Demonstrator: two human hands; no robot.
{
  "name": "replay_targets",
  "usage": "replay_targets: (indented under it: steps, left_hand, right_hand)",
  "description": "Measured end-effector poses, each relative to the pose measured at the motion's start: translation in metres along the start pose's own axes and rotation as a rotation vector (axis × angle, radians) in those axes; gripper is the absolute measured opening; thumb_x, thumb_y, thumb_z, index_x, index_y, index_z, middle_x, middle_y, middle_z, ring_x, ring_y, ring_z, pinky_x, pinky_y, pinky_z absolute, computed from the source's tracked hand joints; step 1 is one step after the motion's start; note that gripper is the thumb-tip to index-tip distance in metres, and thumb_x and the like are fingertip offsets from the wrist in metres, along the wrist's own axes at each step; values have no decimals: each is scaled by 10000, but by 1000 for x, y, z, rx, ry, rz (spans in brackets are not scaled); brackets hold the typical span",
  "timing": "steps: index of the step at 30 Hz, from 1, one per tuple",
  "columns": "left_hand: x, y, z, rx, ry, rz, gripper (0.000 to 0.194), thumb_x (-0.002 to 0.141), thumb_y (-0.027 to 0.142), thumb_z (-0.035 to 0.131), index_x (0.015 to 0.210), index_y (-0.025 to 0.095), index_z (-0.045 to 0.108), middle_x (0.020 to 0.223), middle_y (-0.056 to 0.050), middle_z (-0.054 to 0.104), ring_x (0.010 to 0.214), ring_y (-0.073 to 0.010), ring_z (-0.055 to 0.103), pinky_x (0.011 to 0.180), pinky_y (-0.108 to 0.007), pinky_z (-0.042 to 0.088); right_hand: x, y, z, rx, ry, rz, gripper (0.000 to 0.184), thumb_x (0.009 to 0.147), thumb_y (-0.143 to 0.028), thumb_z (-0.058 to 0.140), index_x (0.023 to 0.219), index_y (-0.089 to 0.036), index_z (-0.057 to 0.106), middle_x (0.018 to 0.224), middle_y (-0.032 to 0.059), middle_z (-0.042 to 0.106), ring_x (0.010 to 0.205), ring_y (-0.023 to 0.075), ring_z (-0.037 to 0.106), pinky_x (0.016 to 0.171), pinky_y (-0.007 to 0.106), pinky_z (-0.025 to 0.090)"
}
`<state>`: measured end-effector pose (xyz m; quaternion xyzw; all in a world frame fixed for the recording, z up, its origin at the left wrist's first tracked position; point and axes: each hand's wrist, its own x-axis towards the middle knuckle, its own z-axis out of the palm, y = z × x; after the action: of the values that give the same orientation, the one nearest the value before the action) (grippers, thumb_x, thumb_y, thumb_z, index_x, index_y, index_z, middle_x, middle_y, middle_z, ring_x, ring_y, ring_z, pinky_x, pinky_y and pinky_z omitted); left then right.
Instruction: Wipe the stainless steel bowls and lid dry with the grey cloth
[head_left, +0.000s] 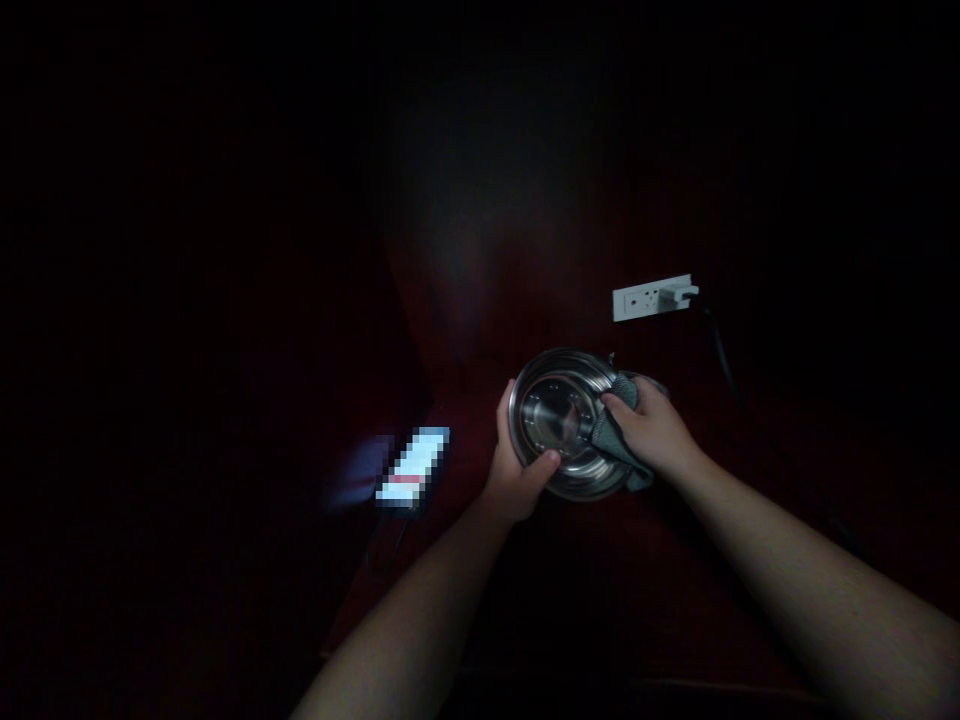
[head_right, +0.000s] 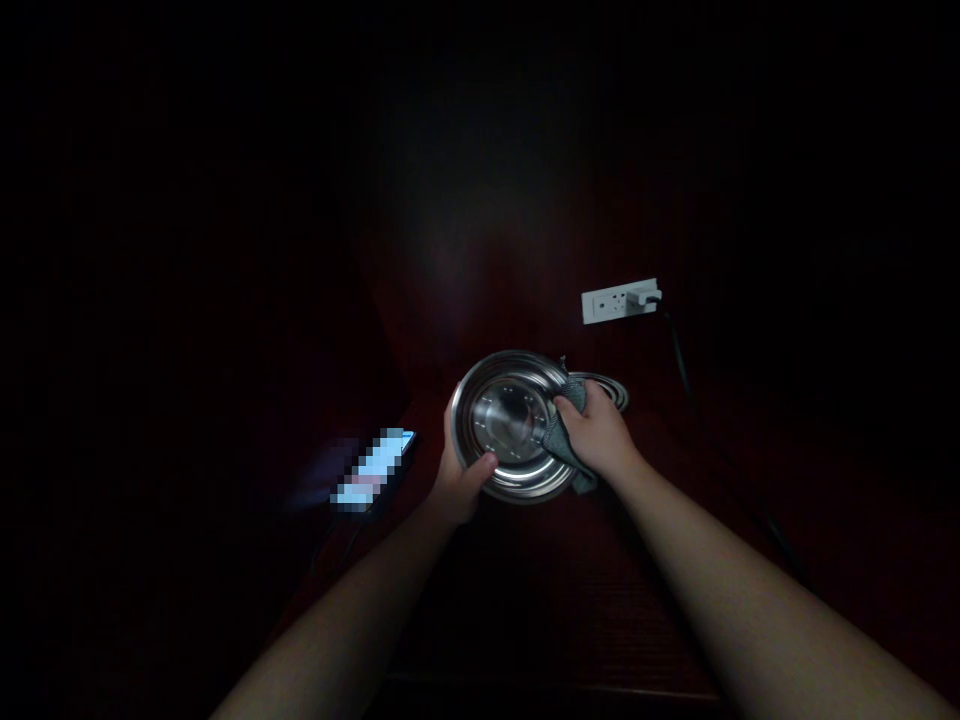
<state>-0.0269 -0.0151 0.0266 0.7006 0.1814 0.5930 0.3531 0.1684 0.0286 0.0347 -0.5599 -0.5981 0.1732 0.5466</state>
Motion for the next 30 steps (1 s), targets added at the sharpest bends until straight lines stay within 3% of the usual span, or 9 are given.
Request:
replay_targets:
  steps: [4, 11, 16, 24, 30]
  left_hand:
    - [-1, 1, 2, 0, 61, 17, 864, 779, 463, 609, 1463, 213, 145, 1483, -137, 333, 1342, -293, 355, 1125, -434, 250]
    - [1, -7, 2, -32, 217, -159, 708, 769, 410, 578, 1400, 231, 310, 1424, -77, 438, 1314, -286, 394, 1122, -417, 268]
    - [4, -5, 1, -71, 193, -169, 706, 738, 365, 584, 1384, 225, 337, 1410, -68, 460, 1313, -295, 397, 1120, -434, 273]
    - [2, -2, -1, -139, 73, -211, 738, 730, 431, 615, 1393, 236, 354, 1396, -79, 481, 1268, -330, 443, 1079, -468, 327]
    - [6, -3, -2, -164, 37, -207, 683, 750, 319, 569, 1391, 201, 365, 1413, -73, 470, 1316, -303, 395, 1109, -438, 281]
  right_hand:
    - [-2, 1, 2, 5, -39, -11, 246, 776, -404, 538, 910, -197, 549, 846, 58, 640, 734, 207, 595, 681, 345, 468]
    - [-1, 2, 1, -6, -78, 4, 265, 777, -375, 532, 963, -188, 563, 878, 69, 651, 768, 217, 604, 706, 360, 474]
    - [-3, -3, -2, -49, -44, -7, 222, 769, -376, 534, 892, -192, 556, 830, 60, 640, 734, 210, 593, 689, 349, 460]
    - [-3, -8, -11, -71, 10, -3, 223, 752, -429, 558, 764, -215, 497, 739, 29, 596, 667, 183, 554, 612, 311, 421]
    - [-2, -6, -12, -60, 19, -38, 247, 743, -446, 570, 716, -223, 468, 667, 13, 562, 619, 174, 528, 563, 300, 402]
